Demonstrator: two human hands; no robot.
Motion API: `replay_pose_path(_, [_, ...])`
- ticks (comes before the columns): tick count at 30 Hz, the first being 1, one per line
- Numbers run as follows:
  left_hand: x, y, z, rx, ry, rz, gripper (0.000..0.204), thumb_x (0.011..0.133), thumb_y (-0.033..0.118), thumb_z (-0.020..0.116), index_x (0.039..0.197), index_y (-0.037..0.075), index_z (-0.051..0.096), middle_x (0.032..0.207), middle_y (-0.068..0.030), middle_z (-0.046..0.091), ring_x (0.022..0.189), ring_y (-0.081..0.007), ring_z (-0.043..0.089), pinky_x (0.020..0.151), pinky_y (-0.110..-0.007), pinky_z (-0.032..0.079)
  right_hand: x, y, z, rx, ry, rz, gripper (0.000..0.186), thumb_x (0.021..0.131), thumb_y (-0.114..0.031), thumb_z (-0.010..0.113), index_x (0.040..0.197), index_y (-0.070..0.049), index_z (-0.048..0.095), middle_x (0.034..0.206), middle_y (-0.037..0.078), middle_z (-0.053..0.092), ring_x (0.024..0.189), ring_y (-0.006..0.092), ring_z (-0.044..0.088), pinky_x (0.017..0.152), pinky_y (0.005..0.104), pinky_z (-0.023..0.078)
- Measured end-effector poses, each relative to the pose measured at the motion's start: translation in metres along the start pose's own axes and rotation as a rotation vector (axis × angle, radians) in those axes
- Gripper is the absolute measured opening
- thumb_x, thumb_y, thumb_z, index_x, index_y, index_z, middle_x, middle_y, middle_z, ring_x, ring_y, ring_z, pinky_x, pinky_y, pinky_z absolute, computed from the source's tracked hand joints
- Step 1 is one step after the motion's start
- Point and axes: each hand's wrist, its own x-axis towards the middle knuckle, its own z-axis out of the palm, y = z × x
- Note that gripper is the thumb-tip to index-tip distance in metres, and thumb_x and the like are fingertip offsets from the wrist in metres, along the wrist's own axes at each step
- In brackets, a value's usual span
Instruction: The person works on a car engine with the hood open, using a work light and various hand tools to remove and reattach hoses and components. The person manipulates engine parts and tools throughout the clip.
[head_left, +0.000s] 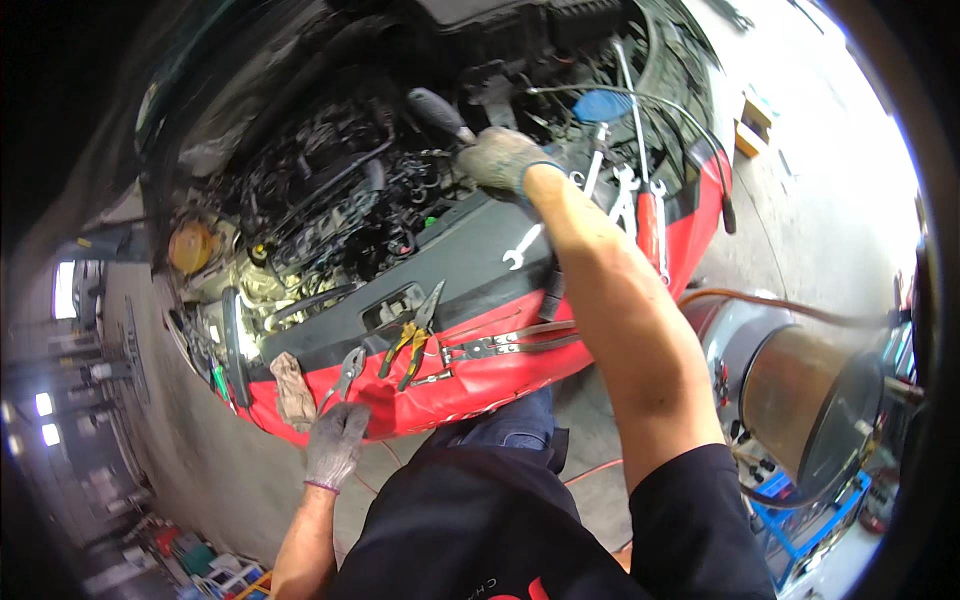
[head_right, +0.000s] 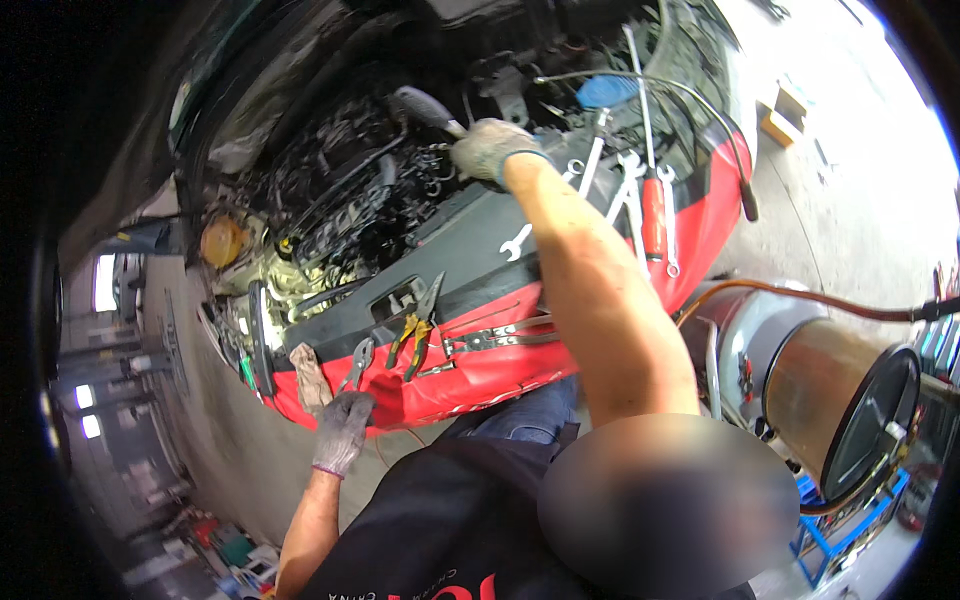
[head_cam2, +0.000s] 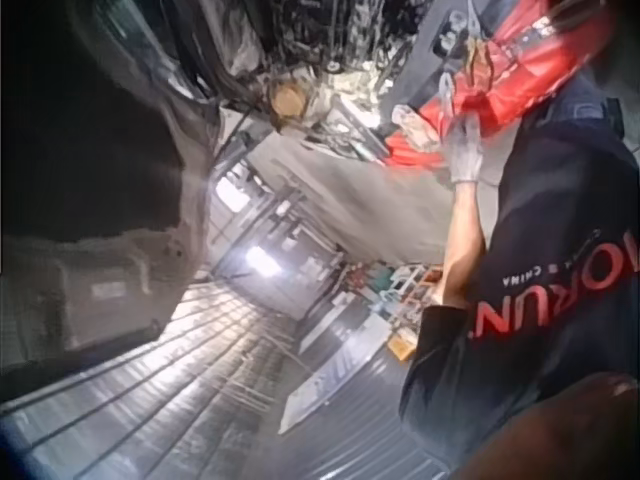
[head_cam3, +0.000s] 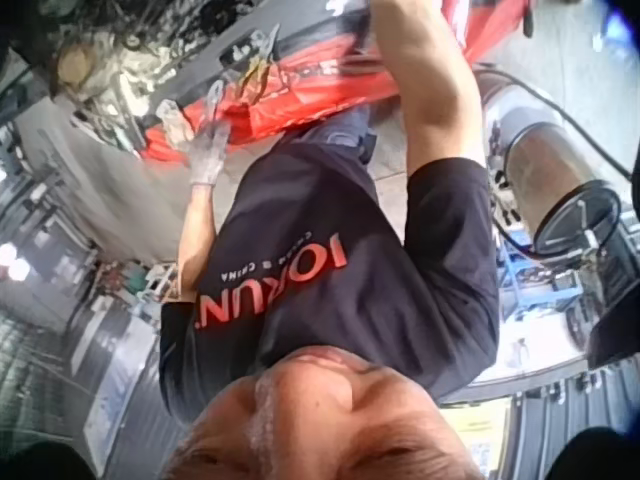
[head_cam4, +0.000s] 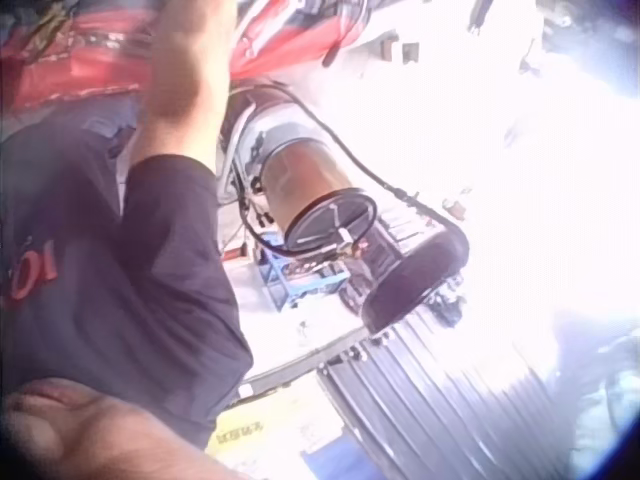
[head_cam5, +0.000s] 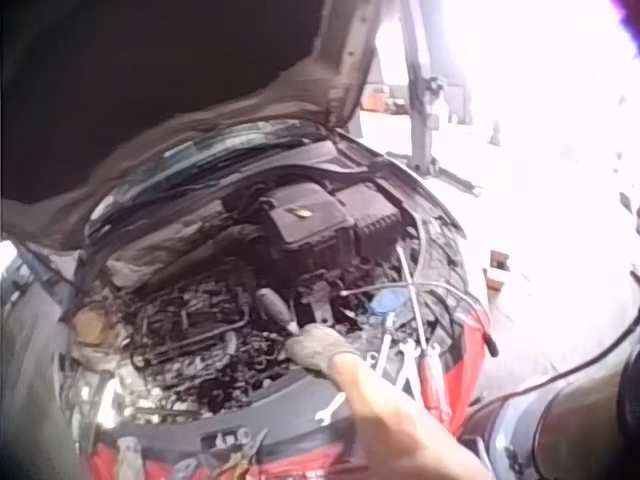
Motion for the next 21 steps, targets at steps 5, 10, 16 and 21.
replay_pose_path(5, [-0.023, -0.009, 0.011, -0.208, 0.039, 0.026, 0.032, 0.099, 0.031, 0.064, 0.105, 0.001, 0.071, 0.083, -0.0073, 0.068, 0.072, -0.0161, 0.063, 0.068, -0.034, 0.051, -0.037, -0.015, 0.008, 0.486, -0.008, 0.073, 0.043, 0.099, -0.042, 0.059, 0.083, -0.002, 0.063, 0.061, 0.006, 0.06, 0.046, 0.019, 0.061, 0.045, 0.0341, 0.05])
replay_pose_path(10, [-0.037, -0.005, 0.009, -0.339, 0.008, 0.031, 0.031, 0.101, 0.03, 0.063, 0.11, 0.001, 0.07, 0.082, -0.0037, 0.066, 0.064, -0.0095, 0.058, 0.063, -0.028, 0.049, -0.111, -0.036, 0.029, 0.771, -0.072, -0.002, 0.043, 0.096, -0.048, 0.064, 0.076, -0.01, 0.057, 0.062, 0.001, 0.055, 0.046, 0.0107, 0.048, 0.041, 0.029, 0.037])
replay_pose_path(16, [-0.043, 0.002, 0.0, -0.697, -0.037, -0.014, 0.042, 0.104, 0.039, 0.057, 0.117, 0.0, 0.068, 0.083, -0.0032, 0.066, 0.064, -0.0099, 0.057, 0.061, -0.028, 0.048, -0.23, -0.03, 0.127, 0.706, -0.276, -0.319, 0.009, 0.09, -0.008, 0.061, 0.098, -0.006, 0.064, 0.081, -0.001, 0.059, 0.062, 0.0059, 0.053, 0.052, 0.0194, 0.039])
replay_pose_path(21, [-0.036, -0.028, 0.001, -1.325, -0.049, -0.04, 0.056, 0.106, 0.052, 0.046, 0.126, 0.002, 0.062, 0.094, -0.006, 0.07, 0.065, -0.0126, 0.062, 0.06, -0.028, 0.052, -0.308, -0.036, 0.203, 0.996, -0.583, 0.106, 0.022, 0.088, -0.014, 0.061, 0.104, -0.002, 0.07, 0.077, 0.001, 0.063, 0.06, 0.0078, 0.054, 0.052, 0.0245, 0.04])
